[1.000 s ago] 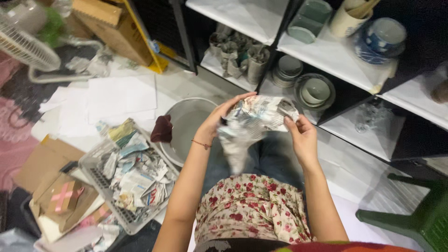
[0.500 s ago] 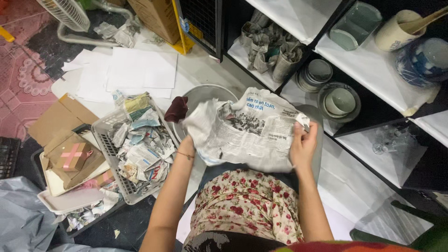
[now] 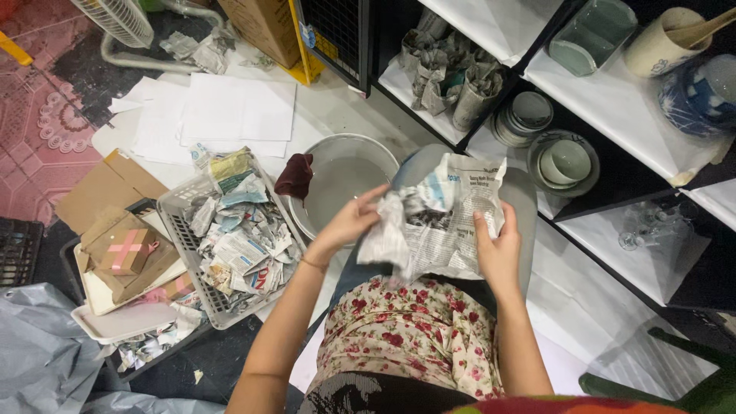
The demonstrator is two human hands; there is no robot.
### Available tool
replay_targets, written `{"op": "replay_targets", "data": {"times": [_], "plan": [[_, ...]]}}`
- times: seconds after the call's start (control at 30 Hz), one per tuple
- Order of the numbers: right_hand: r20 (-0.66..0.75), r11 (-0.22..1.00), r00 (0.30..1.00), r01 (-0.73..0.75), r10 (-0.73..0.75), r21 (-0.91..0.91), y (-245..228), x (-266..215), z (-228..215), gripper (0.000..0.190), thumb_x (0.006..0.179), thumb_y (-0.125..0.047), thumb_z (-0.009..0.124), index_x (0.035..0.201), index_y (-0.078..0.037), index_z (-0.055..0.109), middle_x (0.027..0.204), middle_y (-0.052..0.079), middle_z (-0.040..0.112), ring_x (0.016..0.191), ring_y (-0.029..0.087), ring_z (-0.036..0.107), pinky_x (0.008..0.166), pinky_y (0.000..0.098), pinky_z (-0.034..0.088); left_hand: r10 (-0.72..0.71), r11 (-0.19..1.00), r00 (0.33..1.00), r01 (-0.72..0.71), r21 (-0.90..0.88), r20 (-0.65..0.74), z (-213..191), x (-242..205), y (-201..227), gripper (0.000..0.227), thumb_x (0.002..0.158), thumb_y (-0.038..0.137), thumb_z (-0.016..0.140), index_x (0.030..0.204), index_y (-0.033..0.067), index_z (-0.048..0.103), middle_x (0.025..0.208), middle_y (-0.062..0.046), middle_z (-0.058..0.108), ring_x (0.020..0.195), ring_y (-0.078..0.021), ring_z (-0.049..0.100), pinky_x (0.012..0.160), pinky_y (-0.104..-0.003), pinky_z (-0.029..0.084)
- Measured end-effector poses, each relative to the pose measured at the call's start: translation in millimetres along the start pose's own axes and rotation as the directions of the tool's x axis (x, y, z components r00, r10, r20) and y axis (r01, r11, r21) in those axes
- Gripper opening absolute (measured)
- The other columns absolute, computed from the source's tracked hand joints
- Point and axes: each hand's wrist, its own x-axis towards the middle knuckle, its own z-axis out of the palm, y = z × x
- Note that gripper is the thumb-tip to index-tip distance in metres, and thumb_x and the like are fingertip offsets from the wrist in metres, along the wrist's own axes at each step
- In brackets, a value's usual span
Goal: The person sits on the floor and repeatedly picks up small ceramic bowls and cups from a nearby shelf. They wrap each item individually in newspaper, then place the wrapped items back onto the shelf. The process is repeated for multiple items throughout the clip.
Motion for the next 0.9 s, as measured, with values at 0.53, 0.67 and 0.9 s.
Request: {"op": "replay_targets", "data": {"times": [0.53, 0.67, 0.9], "plan": [[0.176, 0.908, 0.982, -0.018, -0.062, 0.419, -19.4, -17.7, 17.1, 0.038, 0.093, -0.010, 0.069, 0.127, 0.005, 0.062, 0.115, 0.010, 0.070, 0.102, 0.018, 0.065, 0.088, 0.0319, 0.054, 0.532, 0.524, 0.794, -0.581, 0.623, 0.293, 133.5, -60.4, 21.2, 0.061, 0.098, 0.011, 0.058, 0.156, 0.0001, 0.042, 0.170, -0.024, 0.032, 0.161, -0.0414, 0.018, 0.132, -0.054, 0.015], [0.111, 0.850, 0.992, -0.010, -0.056, 0.526, -9.8, -8.8, 7.1, 0.035, 0.094, -0.004, 0.065, 0.128, 0.005, 0.062, 0.122, 0.007, 0.070, 0.109, 0.016, 0.065, 0.095, 0.0308, 0.052, 0.745, 0.497, 0.651, -0.687, 0.531, 0.146, 115.4, -60.0, 14.6, 0.037, 0.110, 0.016, 0.060, 0.147, 0.0182, 0.056, 0.147, -0.002, 0.057, 0.139, -0.0212, 0.052, 0.121, -0.041, 0.039], [0.214, 0.937, 0.977, -0.079, 0.005, 0.341, -9.4, -10.6, -12.4, 0.030, 0.097, -0.007, 0.066, 0.125, 0.005, 0.067, 0.119, 0.007, 0.072, 0.107, 0.015, 0.065, 0.095, 0.0315, 0.050, 0.658, 0.689, 0.748, -0.551, 0.471, -0.087, 62.3, -56.1, 76.6, 0.092, 0.087, 0.024, 0.080, 0.161, -0.0002, 0.031, 0.132, -0.031, 0.058, 0.115, -0.0284, 0.054, 0.092, -0.039, 0.046]]}}
